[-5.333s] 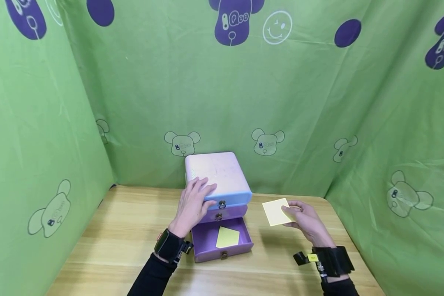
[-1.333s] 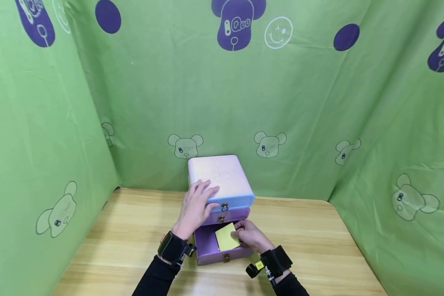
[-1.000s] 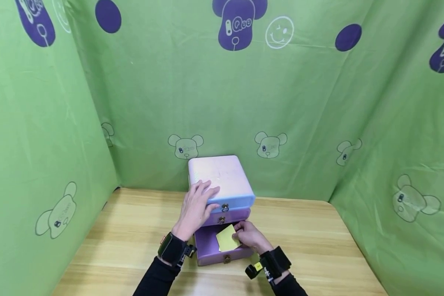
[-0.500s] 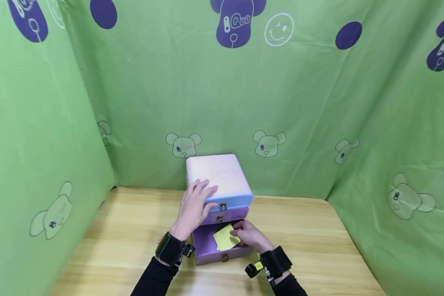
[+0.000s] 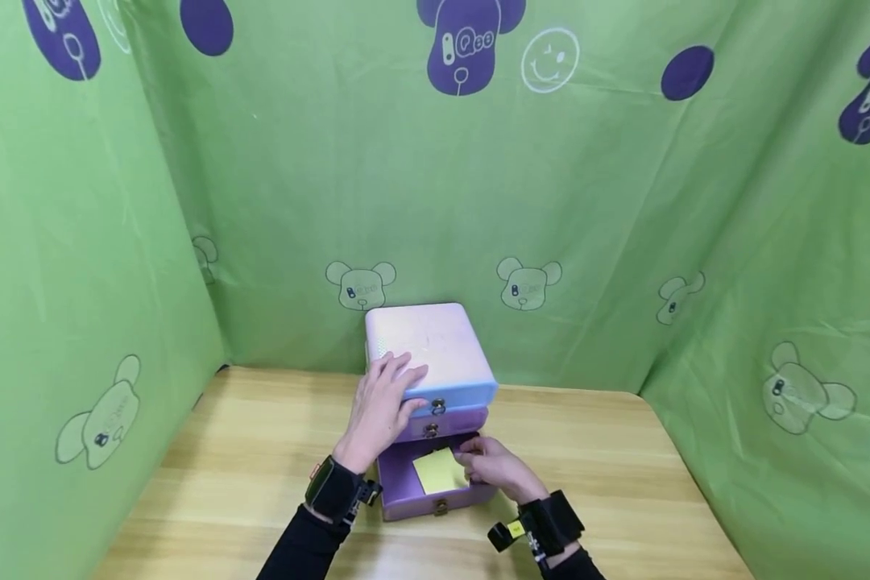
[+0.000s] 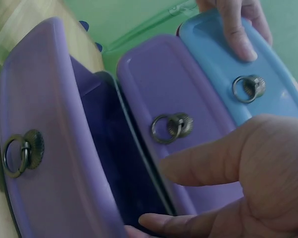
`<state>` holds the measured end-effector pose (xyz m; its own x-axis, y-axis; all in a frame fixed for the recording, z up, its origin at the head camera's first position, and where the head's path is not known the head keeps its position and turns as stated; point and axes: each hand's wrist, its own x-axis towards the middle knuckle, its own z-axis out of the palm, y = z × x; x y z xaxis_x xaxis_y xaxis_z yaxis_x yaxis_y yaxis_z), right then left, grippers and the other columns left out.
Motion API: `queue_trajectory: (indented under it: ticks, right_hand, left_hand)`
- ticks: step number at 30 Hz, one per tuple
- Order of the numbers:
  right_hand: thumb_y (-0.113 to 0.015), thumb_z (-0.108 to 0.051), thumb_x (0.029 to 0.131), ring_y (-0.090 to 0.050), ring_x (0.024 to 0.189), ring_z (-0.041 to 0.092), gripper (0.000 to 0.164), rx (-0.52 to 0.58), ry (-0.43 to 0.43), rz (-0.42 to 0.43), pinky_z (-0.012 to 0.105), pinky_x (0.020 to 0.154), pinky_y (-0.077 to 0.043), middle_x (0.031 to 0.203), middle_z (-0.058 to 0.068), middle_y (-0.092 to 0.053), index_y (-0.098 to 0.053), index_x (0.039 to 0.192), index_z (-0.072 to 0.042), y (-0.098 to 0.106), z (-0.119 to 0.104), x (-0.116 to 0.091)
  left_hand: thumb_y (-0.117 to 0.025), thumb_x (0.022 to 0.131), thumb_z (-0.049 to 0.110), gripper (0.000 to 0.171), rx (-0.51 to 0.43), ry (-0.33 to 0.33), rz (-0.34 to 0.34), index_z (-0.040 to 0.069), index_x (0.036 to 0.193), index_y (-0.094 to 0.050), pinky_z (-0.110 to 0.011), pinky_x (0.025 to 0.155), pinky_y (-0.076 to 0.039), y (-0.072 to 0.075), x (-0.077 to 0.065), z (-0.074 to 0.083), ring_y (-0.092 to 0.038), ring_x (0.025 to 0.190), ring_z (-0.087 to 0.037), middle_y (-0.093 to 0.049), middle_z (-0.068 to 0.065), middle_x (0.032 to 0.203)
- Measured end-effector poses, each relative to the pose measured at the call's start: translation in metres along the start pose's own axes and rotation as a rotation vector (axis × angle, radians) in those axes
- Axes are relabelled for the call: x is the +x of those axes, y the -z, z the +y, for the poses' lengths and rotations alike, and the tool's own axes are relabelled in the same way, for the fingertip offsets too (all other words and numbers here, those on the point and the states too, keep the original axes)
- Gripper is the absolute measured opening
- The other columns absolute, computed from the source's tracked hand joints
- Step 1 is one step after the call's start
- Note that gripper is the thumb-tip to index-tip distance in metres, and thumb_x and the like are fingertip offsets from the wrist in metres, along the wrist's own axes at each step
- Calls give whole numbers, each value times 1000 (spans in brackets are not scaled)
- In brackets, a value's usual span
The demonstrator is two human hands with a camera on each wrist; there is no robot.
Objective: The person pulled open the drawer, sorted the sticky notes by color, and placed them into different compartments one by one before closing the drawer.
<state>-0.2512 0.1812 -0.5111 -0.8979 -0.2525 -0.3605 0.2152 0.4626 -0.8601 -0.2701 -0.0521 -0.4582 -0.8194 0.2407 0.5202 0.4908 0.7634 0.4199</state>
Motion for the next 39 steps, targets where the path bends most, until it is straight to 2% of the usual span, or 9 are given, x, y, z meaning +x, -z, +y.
queue_trajectory:
  ticks: [3,6,11,16,20,23,28,34,39]
  right_hand:
    - [-59,-15,99,-62,89,25,41,-51,45,8,43,81,-58,112,23,-64,-54,128,14,-1,-4,-11]
    - [-62,-17,98,-64,96,26,39,-93,115,52,41,81,-59,117,21,-67,-58,127,8,-5,-12,-24]
    - [-67,-19,95,-65,98,24,34,-137,227,91,32,80,-57,114,16,-68,-63,121,2,-17,-23,-47]
    - [-68,-18,95,-66,89,13,28,-188,353,37,23,77,-56,109,15,-69,-64,115,1,-36,-12,-61]
    - [-69,-20,95,-66,89,12,23,-295,439,55,29,81,-58,103,7,-70,-67,110,-3,-51,0,-64]
    - [-69,-22,94,-66,94,21,25,-375,449,70,37,87,-59,104,7,-69,-67,111,-3,-58,6,-67]
    - [-69,-25,94,-65,100,29,33,-462,412,77,41,91,-57,109,9,-67,-66,116,-1,-64,11,-70]
    - [-68,-31,95,-62,115,36,41,-535,348,28,54,100,-53,122,13,-66,-63,122,-1,-68,13,-74]
    - [-67,-32,95,-60,117,36,44,-564,352,21,54,101,-53,125,14,-63,-62,126,-1,-68,11,-71]
  left_hand:
    - [-72,88,35,52,9,-4,8,21,137,-62,-65,110,-44,-2,-2,0,-44,142,-41,-54,-15,150]
    - [-72,88,36,52,7,-9,19,21,136,-63,-64,110,-44,-3,-2,0,-44,141,-41,-54,-15,150]
    - [-72,88,36,52,12,-15,27,21,136,-63,-64,110,-44,-2,0,-1,-44,141,-41,-54,-15,149]
    - [-72,87,37,52,17,-14,22,21,136,-63,-64,109,-45,-4,-2,-2,-44,142,-41,-54,-15,150]
    - [-72,88,36,52,9,-10,24,21,136,-63,-64,111,-44,-3,0,-3,-43,142,-41,-54,-14,150]
    - [-73,88,36,52,10,-15,24,21,136,-63,-63,110,-44,-1,0,-3,-44,142,-42,-54,-14,150]
    - [-73,88,35,52,16,-25,22,21,137,-63,-63,109,-45,-1,-1,-3,-45,141,-41,-55,-15,150]
    - [-72,89,35,53,14,-23,-4,20,138,-61,-65,109,-44,-2,-2,-1,-45,140,-41,-54,-15,151]
    - [-72,88,36,53,40,-30,17,20,137,-62,-63,110,-45,-1,0,1,-46,139,-41,-55,-15,149]
